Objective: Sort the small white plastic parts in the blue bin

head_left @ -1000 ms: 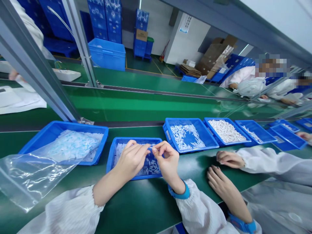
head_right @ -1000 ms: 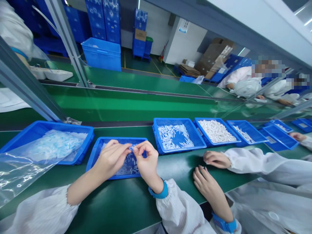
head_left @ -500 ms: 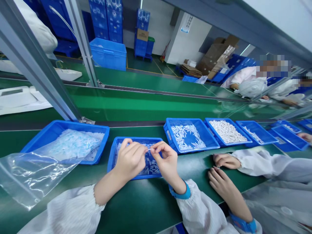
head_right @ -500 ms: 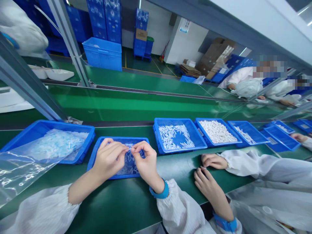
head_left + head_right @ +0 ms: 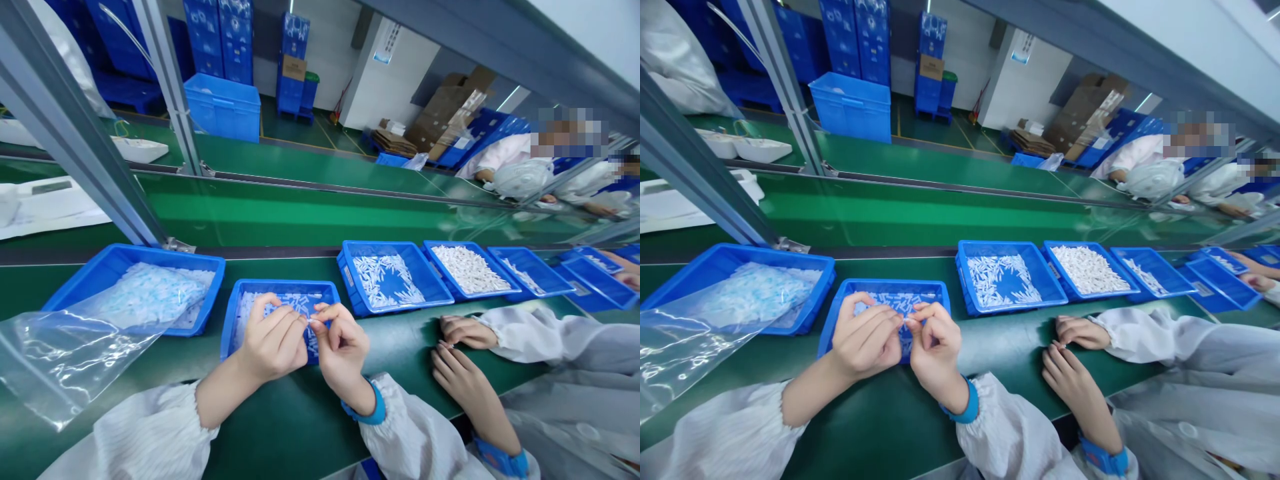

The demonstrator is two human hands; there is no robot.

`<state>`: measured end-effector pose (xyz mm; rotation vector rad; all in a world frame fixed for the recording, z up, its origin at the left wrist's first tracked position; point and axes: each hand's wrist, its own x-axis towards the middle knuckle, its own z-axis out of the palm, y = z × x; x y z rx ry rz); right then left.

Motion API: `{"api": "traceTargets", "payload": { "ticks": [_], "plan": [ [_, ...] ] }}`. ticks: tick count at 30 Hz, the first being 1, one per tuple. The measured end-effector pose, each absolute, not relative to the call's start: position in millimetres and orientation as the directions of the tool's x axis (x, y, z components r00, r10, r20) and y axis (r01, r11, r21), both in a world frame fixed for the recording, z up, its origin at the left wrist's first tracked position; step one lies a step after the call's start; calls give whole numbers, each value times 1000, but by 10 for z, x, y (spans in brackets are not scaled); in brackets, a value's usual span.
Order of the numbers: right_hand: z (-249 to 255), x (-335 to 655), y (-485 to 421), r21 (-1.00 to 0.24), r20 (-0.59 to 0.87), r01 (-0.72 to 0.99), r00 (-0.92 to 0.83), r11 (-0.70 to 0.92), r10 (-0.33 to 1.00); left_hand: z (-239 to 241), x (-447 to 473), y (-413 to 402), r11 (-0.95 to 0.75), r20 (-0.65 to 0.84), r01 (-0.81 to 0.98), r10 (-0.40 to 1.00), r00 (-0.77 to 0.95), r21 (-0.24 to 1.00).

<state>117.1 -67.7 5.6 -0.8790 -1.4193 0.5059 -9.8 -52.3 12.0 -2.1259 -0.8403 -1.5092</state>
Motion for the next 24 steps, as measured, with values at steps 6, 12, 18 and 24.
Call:
{"api": "traceTargets", "payload": {
  "ticks": [6,12,18,24],
  "plan": [
    [79,1194,-649,-847,531,95,116,523,840,106,-104,-493,-791,916,608,292,274,71],
    [72,1215,-616,-884,463,-25,87,466,882,74,-90,-447,-825,903,553,321,287,118],
    [40,1240,-555,-935,314,-162,34,315,949,89,-124,-406,-828,865,531,390,315,180],
    [81,1236,-517,-910,35,-412,32,45,999,90,-154,-422,-762,847,590,477,236,265]
  ]
}}
